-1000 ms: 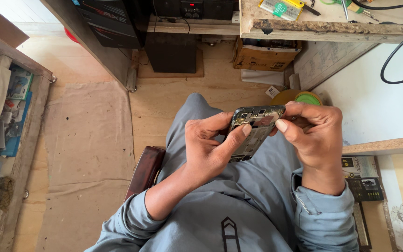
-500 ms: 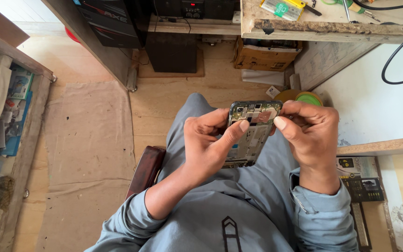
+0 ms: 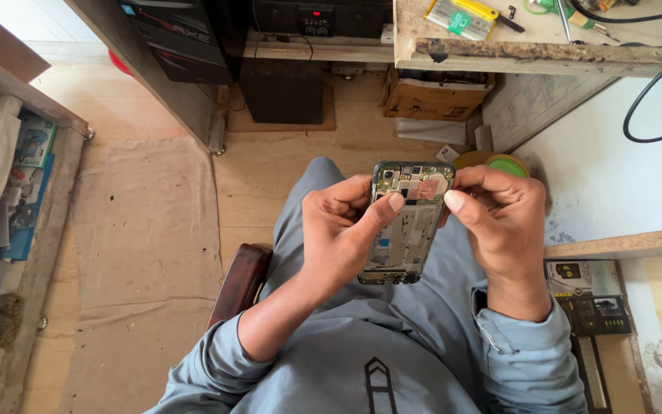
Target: The person uses a metal spudger to pry and adjust components on a small circuit board. They then place the board into a phone chassis, align it, and press it into place. Finally, they handle a battery and a small box.
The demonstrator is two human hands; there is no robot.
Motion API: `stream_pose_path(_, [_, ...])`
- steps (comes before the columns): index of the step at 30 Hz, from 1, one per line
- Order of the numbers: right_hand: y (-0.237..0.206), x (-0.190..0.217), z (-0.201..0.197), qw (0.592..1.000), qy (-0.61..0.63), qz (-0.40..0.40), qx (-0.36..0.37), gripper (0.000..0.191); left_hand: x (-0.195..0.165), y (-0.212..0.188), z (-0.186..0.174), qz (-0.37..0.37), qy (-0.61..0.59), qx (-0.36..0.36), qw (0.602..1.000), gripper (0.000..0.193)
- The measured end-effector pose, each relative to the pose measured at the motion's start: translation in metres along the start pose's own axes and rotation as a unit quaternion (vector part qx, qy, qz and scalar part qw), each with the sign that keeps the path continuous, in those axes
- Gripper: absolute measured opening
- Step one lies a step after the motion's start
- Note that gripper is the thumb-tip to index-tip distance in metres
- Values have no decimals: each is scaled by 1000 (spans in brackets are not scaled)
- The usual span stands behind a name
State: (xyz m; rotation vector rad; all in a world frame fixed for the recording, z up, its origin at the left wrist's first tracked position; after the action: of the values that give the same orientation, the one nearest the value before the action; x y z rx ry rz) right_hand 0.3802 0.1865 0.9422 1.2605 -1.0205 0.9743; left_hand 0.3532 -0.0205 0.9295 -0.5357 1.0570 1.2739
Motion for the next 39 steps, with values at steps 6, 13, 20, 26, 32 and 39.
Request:
stream_pose_path(6, [1, -1, 0, 999, -31, -9, -5, 25, 1, 0, 1, -12, -17, 10, 1000, 22])
stream_pose_path(13, [5, 8, 4, 999, 21, 37, 0, 25, -1, 5, 1, -8, -23, 15, 1000, 22])
stream_pose_path(20, [4, 11, 6, 998, -27, 46, -26, 22, 1, 6, 0, -39, -36, 23, 998, 21])
stream_pose_path(26, [2, 3, 1, 998, -37, 29, -30, 21, 5, 12, -1, -68, -56, 68, 994, 21])
stream_pose_path(32, [3, 3, 5, 998, -40, 49, -26, 20, 7, 12, -1, -76, -35, 60, 995, 22])
stream_pose_path(39, [5, 8, 12, 997, -14, 74, -2, 22, 9, 13, -5, -94, -41, 50, 994, 20])
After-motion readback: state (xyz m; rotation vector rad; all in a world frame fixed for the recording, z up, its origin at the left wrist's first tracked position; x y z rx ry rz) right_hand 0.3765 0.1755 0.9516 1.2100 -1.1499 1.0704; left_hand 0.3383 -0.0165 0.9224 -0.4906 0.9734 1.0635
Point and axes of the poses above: each hand's wrist, its own y-axis towards the middle knuckle, its own z-axis out of the palm, x = y × z, the point moved 2 cm from there along y, towards the middle knuckle, and after that the axes turned 3 degrees about -y, right-handed, at the moved point
